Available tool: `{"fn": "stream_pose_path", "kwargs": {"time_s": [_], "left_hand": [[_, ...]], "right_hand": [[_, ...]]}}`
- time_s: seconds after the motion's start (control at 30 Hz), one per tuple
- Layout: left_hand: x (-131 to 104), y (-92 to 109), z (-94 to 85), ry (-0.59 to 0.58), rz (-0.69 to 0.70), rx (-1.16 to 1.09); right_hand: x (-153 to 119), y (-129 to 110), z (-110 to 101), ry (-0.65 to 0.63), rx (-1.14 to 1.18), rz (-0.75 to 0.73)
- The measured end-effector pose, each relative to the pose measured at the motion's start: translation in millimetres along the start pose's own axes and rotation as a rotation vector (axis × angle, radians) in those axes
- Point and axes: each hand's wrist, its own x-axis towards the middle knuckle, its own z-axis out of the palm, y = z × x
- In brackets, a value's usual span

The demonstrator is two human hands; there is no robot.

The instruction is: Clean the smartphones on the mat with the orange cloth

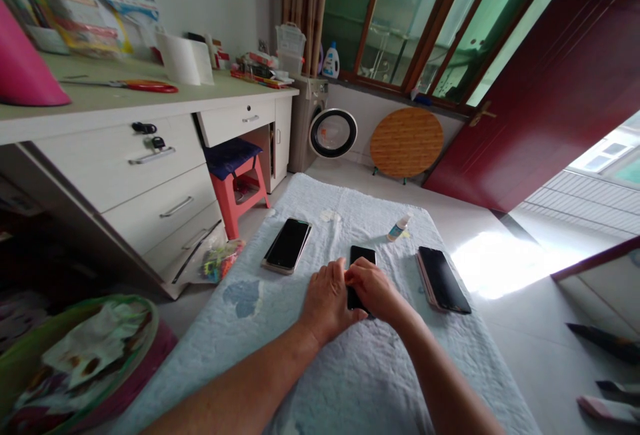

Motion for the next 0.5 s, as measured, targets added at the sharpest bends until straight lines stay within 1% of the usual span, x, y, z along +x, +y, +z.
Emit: {"fn": "stream_pose_path", "kwargs": {"time_s": [0.13,0.3,0.4,0.5], "left_hand": [[0.8,-3.6,3.5,0.028,0.018,-0.009],[3.1,-7.2,4.2,-0.01,0.07,0.015],[4.2,-7.9,1.1,-0.055,0.126,0.018],[4.1,-7.4,-2.2,-0.107,0.152,0.032]], "right_hand": [[-14.4,-11.5,-3.3,-0.092,0.027,0.007],[-22.7,-13.7,-7.2,-0.16,0.073,-0.028],[-22.8,-10.8,-8.3,-0.142,0.131,-0.047],[-20.8,-3.0,-7.9,-0.067,0.127,-0.034]]}}
